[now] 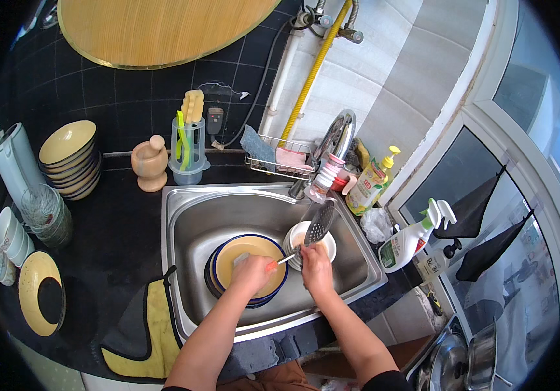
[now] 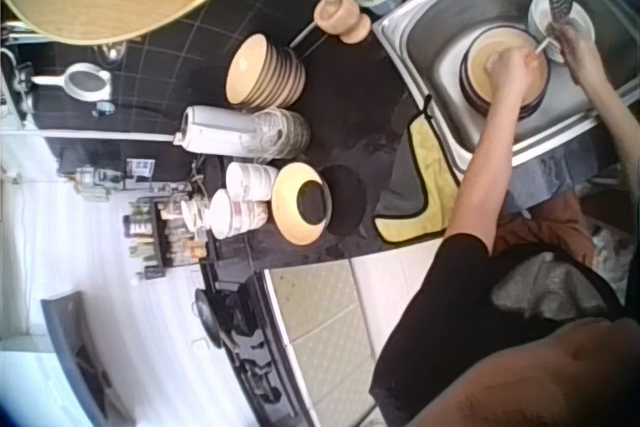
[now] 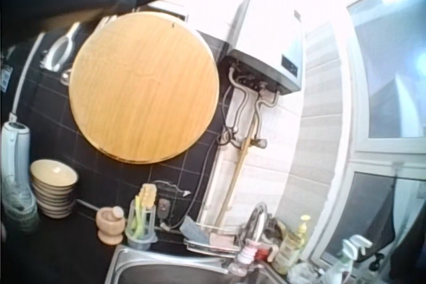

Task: The person washes a metal slotted spoon and a small white bowl in a kitchen sink. They use a steel wool scrubber to clean the utensils under running water, rinsing them thoroughly before placing them aside.

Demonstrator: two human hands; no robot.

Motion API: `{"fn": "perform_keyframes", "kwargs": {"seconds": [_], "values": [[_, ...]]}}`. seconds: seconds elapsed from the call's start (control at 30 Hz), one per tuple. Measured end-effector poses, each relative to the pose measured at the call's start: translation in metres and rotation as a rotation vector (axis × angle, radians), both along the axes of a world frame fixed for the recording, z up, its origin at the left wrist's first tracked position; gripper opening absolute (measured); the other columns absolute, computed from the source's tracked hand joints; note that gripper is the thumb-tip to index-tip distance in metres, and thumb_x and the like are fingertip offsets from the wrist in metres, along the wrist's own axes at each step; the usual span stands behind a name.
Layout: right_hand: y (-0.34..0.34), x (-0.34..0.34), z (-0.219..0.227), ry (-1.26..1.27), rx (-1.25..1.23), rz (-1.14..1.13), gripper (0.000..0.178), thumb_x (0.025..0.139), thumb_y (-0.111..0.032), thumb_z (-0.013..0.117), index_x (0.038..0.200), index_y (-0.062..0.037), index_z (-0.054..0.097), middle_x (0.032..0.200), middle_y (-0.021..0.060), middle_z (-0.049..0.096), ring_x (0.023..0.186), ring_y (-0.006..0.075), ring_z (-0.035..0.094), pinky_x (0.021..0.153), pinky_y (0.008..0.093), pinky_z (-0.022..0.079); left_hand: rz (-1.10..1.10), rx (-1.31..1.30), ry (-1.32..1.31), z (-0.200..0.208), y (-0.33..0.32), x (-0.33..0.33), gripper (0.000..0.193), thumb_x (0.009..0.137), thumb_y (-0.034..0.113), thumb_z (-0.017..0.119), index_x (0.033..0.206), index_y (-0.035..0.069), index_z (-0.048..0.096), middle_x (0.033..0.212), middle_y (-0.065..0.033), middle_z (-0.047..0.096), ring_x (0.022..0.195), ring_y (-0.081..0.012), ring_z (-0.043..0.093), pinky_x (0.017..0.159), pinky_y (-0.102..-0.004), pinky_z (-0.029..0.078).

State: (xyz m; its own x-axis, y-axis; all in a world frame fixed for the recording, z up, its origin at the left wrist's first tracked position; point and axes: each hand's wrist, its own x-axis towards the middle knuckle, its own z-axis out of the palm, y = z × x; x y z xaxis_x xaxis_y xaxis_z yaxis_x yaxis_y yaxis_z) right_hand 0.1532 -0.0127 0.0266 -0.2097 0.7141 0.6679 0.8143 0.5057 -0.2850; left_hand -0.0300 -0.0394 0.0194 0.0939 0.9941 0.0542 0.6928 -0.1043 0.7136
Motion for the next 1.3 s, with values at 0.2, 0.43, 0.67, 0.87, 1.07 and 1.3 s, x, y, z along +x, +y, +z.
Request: {"fn": "perform_keyframes", "kwargs": {"seconds": [0.2, 0.43, 0.67, 0.87, 1.07, 1.3], "values": [[0.01, 0.01, 0.007, 0.01, 0.023, -0.059, 0.011, 0.079, -0.002, 0.06, 0.089, -0.0006, 0.063, 0.084, 0.0145, 0.059, 0.077, 0.0324, 0.06, 0.065, 0.0401, 0.049, 0.012, 0.047, -0.065, 0.001, -0.005, 0.003, 0.017, 0.081, 0.029, 0.064, 0.091, 0.016, 0.068, 0.084, -0.0134, 0.065, 0.079, -0.0334, 0.063, 0.069, -0.0427, 0.05], [0.016, 0.008, 0.019, 0.025, 0.101, -0.063, 0.005, 0.08, -0.005, 0.063, 0.083, -0.0004, 0.064, 0.085, 0.0159, 0.06, 0.073, 0.033, 0.06, 0.064, 0.04, 0.049, 0.055, 0.079, -0.098, 0.0, -0.004, 0.006, 0.016, 0.08, 0.029, 0.065, 0.088, 0.016, 0.067, 0.08, -0.0135, 0.064, 0.077, -0.0337, 0.062, 0.067, -0.0424, 0.049], [-0.009, -0.014, 0.006, 0.387, -0.466, 0.292, 0.011, 0.085, -0.008, 0.061, 0.091, 0.0005, 0.066, 0.087, 0.0086, 0.064, 0.085, 0.0192, 0.061, 0.078, 0.0297, 0.047, 0.052, -0.063, -0.015, 0.012, -0.003, 0.003, 0.02, 0.082, 0.03, 0.063, 0.098, 0.019, 0.068, 0.087, -0.0114, 0.066, 0.082, -0.0315, 0.063, 0.071, -0.042, 0.05], [-0.002, 0.037, -0.008, 1.495, -0.856, 0.116, 0.032, 0.093, -0.03, 0.051, 0.107, -0.0031, 0.061, 0.095, 0.0047, 0.065, 0.085, 0.0158, 0.061, 0.076, 0.0311, 0.049, 0.018, 0.029, -0.091, 0.007, 0.0, -0.004, 0.019, 0.081, 0.029, 0.064, 0.095, 0.016, 0.068, 0.086, -0.0114, 0.066, 0.082, -0.0312, 0.063, 0.072, -0.0408, 0.05], [0.0, 0.057, -0.009, 1.497, -0.753, 0.101, 0.023, 0.091, -0.027, 0.056, 0.099, -0.0063, 0.062, 0.09, 0.0046, 0.064, 0.083, 0.0166, 0.06, 0.076, 0.0314, 0.048, 0.031, -0.028, -0.078, 0.022, -0.005, 0.0, 0.019, 0.081, 0.027, 0.064, 0.094, 0.014, 0.069, 0.086, -0.0104, 0.066, 0.081, -0.0305, 0.063, 0.072, -0.0392, 0.051], [-0.004, 0.005, 0.024, 0.434, -0.11, 0.005, 0.015, 0.076, -0.006, 0.069, 0.09, -0.0028, 0.065, 0.09, 0.0119, 0.059, 0.079, 0.024, 0.059, 0.072, 0.0315, 0.048, 0.041, 0.005, -0.089, 0.016, -0.005, -0.002, 0.02, 0.081, 0.027, 0.065, 0.095, 0.015, 0.069, 0.087, -0.0108, 0.066, 0.08, -0.0306, 0.063, 0.072, -0.0387, 0.051]]}}
